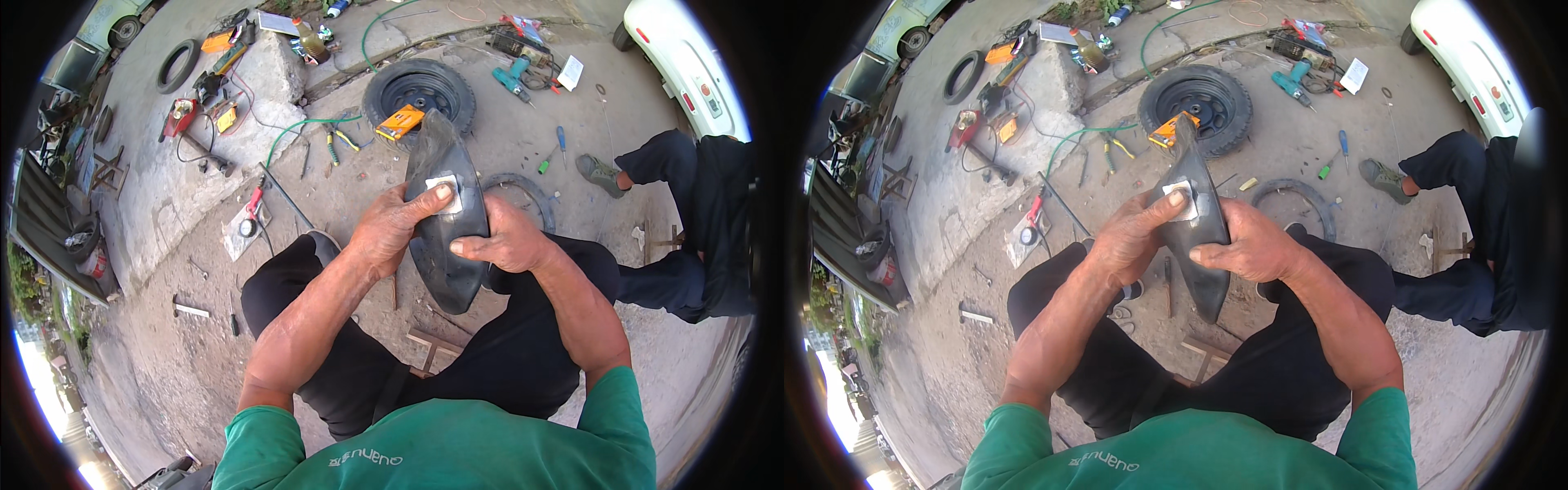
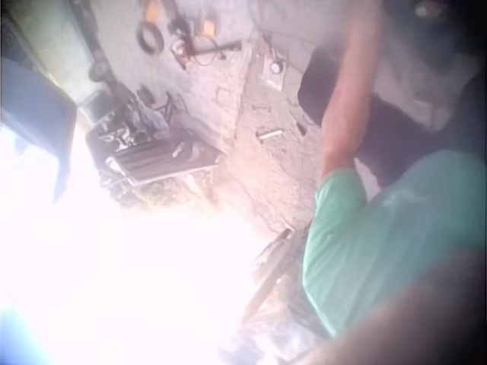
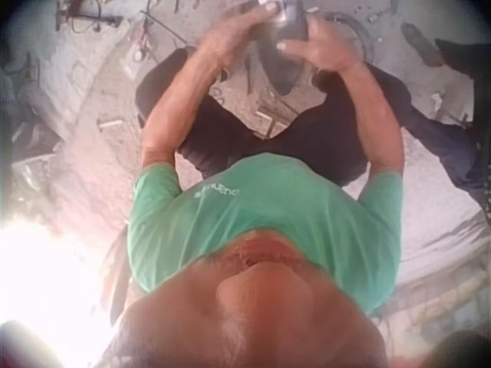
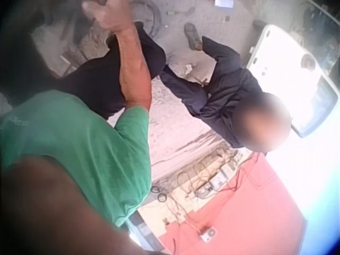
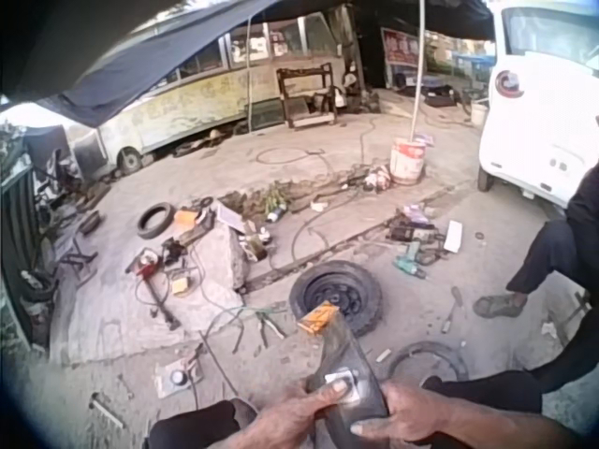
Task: The person applies glue to a punctured tire tube, places a patch over the hole, and uses a hammer to press the patch firmly. The tube is then positioned onto a wheel rim.
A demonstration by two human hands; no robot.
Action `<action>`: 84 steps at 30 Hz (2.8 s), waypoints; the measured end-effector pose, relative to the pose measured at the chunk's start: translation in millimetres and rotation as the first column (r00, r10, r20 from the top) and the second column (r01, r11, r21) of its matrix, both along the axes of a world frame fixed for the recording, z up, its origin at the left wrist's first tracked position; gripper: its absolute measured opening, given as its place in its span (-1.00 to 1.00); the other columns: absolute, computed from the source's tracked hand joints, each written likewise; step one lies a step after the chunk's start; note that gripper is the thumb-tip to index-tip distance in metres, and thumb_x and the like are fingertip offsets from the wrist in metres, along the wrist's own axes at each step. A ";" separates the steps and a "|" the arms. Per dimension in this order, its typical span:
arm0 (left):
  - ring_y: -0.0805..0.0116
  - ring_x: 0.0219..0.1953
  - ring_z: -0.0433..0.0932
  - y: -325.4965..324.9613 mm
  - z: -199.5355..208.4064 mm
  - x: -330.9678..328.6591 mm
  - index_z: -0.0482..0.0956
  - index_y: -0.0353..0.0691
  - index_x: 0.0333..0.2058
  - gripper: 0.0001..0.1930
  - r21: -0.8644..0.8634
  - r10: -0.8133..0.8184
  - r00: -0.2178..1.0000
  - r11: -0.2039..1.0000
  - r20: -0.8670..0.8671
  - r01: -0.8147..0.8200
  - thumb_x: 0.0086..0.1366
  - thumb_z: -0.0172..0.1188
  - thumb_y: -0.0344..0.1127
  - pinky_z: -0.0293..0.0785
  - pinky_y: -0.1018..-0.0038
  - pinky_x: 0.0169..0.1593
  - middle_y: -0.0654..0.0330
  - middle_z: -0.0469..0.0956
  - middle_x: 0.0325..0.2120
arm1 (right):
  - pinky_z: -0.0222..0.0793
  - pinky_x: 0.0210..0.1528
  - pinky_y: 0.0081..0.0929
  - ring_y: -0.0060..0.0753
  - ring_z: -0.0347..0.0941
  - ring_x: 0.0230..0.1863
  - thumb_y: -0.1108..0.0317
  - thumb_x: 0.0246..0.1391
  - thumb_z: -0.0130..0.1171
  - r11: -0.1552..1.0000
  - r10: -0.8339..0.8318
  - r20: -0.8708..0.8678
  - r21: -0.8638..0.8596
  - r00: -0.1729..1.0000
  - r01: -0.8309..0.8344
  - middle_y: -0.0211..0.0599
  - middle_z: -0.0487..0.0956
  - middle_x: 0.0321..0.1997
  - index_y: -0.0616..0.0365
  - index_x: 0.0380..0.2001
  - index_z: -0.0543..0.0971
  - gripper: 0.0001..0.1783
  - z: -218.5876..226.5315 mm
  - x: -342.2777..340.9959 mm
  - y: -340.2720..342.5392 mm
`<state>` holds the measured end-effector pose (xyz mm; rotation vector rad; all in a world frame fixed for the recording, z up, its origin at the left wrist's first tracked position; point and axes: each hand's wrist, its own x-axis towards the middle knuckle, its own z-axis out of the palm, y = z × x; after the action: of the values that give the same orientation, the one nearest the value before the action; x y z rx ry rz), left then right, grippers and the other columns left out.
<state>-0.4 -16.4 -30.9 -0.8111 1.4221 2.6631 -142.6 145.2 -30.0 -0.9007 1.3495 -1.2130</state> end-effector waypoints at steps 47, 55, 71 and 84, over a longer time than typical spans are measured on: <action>0.46 -0.30 0.65 6.5 6.6 -13.9 0.66 -0.30 -0.13 -0.74 -0.063 0.314 0.937 0.943 -0.156 -0.327 0.27 0.45 -0.34 0.61 0.43 -0.22 0.22 0.70 -0.30 | 0.36 -0.31 -0.43 -0.60 0.37 -0.40 0.28 0.30 0.23 0.982 -0.185 -0.340 -0.089 0.922 0.164 -0.43 0.57 -0.45 0.24 -0.24 0.61 -0.79 -2.2 19.1 -26.0; 0.50 -0.31 0.62 5.3 -5.8 -15.0 0.66 -0.32 -0.11 -0.80 -0.127 0.371 0.900 0.905 -0.229 -0.405 0.40 0.32 -0.32 0.59 0.47 -0.24 0.22 0.69 -0.28 | 0.33 -0.30 -0.55 -0.76 0.37 -0.33 0.21 0.31 0.28 0.918 -0.395 -0.088 -0.070 0.914 0.390 -0.59 0.58 -0.36 0.25 -0.24 0.65 -0.72 -2.7 20.2 -38.1; 0.41 -0.27 0.66 -9.1 6.0 -7.4 0.58 -0.35 -0.04 -0.61 -0.128 0.338 0.920 0.922 -0.197 -0.366 0.18 0.48 -0.43 0.65 0.40 -0.18 0.15 0.67 -0.23 | 0.33 -0.39 -0.47 -0.68 0.29 -0.46 0.35 0.25 0.24 0.960 -0.280 -0.325 -0.116 0.903 0.256 -0.49 0.49 -0.55 0.31 -0.32 0.60 -0.80 4.2 22.7 -44.1; 0.43 -0.26 0.64 -6.4 0.1 -6.9 0.59 -0.35 -0.03 -0.64 -0.179 0.242 0.934 0.939 -0.262 -0.293 0.30 0.43 -0.29 0.62 0.42 -0.19 0.16 0.67 -0.21 | 0.24 -0.36 -0.59 -0.79 0.27 -0.38 0.29 0.30 0.26 0.963 -0.262 -0.118 -0.094 0.958 0.252 -0.69 0.47 -0.42 0.23 -0.31 0.61 -0.79 -1.6 9.5 -31.6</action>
<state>-7.2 -22.8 -30.8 -0.7735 1.8038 2.9299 -133.1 113.6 -31.6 -0.8904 1.5695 -1.4340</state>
